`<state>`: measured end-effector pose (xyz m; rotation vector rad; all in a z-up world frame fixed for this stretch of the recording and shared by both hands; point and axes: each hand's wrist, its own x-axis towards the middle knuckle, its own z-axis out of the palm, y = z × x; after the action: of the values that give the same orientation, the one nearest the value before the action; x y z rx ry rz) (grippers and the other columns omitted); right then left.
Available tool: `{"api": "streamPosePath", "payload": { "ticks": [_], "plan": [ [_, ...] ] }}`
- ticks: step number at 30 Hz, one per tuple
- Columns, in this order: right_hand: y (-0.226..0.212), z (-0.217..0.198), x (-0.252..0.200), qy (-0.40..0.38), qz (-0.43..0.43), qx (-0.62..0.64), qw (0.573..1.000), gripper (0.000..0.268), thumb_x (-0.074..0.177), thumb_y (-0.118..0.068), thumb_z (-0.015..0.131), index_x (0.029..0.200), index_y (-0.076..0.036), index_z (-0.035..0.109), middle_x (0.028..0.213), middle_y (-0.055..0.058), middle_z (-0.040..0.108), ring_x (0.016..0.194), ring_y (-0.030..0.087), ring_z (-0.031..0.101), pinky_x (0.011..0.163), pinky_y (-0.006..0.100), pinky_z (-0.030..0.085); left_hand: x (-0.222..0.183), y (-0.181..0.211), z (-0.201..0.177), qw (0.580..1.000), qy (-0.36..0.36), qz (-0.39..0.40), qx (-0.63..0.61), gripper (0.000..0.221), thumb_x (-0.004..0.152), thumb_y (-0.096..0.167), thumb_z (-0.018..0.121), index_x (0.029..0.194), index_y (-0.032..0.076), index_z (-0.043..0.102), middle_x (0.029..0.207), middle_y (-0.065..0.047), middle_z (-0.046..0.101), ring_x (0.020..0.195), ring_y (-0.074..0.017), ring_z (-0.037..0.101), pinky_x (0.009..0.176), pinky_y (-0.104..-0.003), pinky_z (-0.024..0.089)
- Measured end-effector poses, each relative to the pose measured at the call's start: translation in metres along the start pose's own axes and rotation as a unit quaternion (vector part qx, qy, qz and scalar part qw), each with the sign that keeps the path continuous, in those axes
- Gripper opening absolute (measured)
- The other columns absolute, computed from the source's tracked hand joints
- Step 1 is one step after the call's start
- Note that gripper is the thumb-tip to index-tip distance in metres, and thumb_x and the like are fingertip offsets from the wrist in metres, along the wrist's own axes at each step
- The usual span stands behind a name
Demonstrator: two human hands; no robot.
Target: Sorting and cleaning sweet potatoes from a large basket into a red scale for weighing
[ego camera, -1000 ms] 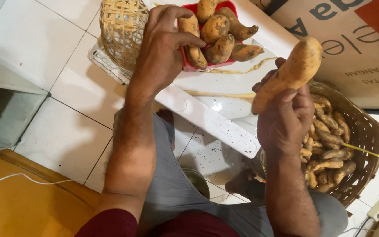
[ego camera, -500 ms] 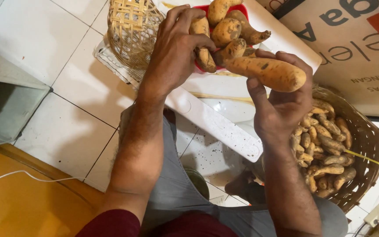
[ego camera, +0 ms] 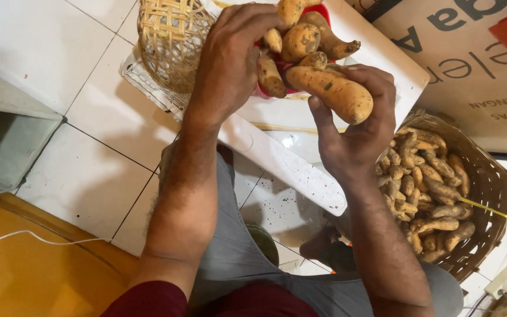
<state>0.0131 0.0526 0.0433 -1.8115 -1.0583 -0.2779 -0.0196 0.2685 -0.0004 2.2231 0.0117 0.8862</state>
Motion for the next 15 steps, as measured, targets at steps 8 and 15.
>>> {"api": "streamPosePath", "payload": {
  "ticks": [8, 15],
  "plan": [
    [0.013, 0.011, 0.014, -0.032, -0.061, -0.098, 0.993, 0.055, 0.093, 0.001, 0.093, 0.128, -0.003, 0.051, 0.123, 0.014, 0.062, 0.114, 0.028, 0.062, 0.099, 0.042, 0.056, 0.003, -0.004, 0.006, 0.999, 0.029, -0.022, -0.032, 0.051, 0.085, -0.024, 0.056, 0.124, 0.005, 0.071, 0.129, -0.013, 0.069, 0.118, -0.0270, 0.065, 0.103, -0.038, 0.059],
    [0.020, 0.029, 0.030, -0.053, -0.110, -0.170, 0.978, 0.055, 0.081, 0.015, 0.093, 0.123, -0.003, 0.062, 0.128, 0.010, 0.065, 0.118, 0.027, 0.062, 0.099, 0.043, 0.056, 0.007, 0.013, -0.004, 0.999, 0.054, -0.007, 0.001, 0.050, 0.082, -0.019, 0.067, 0.123, 0.008, 0.075, 0.127, -0.003, 0.072, 0.095, -0.0225, 0.056, 0.091, -0.035, 0.055]
  ]
}}
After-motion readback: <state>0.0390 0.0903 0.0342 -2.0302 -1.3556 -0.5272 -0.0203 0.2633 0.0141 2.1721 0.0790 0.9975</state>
